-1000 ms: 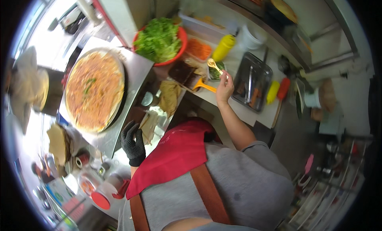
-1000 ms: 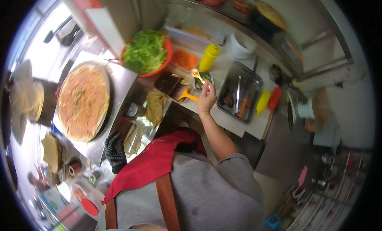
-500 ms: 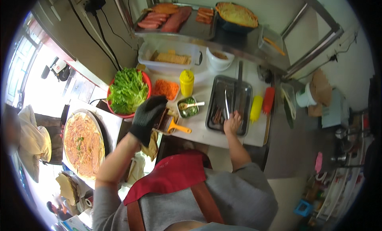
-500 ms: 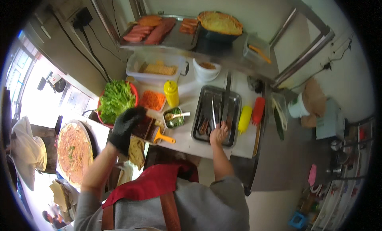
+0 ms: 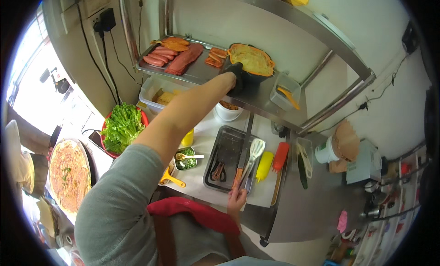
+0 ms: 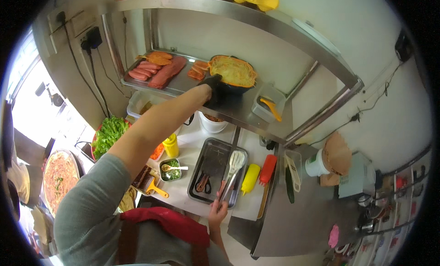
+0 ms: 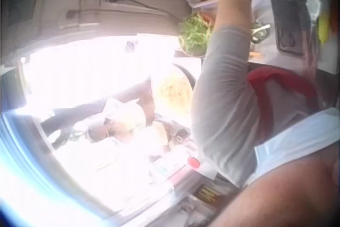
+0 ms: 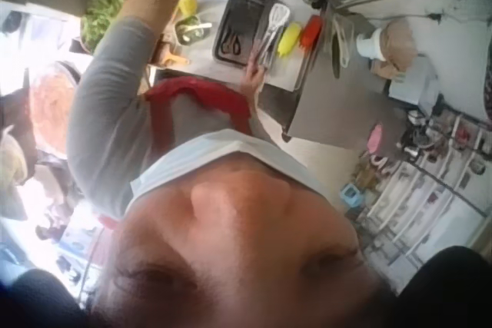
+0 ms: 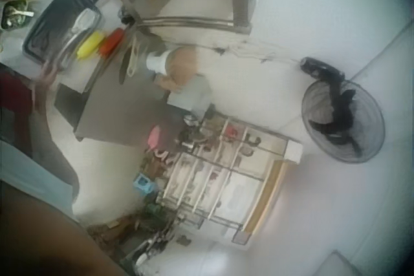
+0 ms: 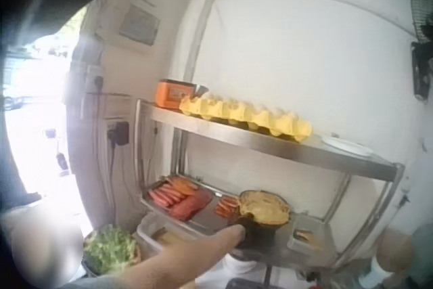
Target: The person prepares a large crepe on a flat griddle, spreads sauce, and adds shredded cheese, ham, and lettuce. They fold the crepe, cut it into pieces, and place it into a paper container for a customer.
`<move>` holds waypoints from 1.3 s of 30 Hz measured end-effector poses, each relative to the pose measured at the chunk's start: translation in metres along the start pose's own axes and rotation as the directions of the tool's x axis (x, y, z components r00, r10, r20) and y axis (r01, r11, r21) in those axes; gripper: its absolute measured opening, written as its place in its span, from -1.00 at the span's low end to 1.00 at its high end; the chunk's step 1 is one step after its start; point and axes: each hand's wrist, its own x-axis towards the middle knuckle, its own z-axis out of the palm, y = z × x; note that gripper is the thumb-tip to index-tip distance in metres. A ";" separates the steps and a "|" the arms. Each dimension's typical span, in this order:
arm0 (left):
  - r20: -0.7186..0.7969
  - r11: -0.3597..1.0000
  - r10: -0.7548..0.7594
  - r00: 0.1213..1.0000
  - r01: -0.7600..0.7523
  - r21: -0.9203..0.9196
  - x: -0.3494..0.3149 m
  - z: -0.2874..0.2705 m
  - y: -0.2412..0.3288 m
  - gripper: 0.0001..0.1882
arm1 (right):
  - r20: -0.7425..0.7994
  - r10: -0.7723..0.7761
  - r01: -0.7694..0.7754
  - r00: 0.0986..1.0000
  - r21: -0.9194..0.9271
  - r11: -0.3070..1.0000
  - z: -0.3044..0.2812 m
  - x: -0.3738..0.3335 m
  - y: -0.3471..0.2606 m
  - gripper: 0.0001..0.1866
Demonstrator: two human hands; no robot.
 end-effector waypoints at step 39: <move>-0.655 0.811 0.471 0.591 -0.582 0.057 -0.520 -0.379 -0.066 -0.75 | 0.835 -0.455 0.305 0.309 0.366 0.879 0.181 -0.022 -0.166 -0.43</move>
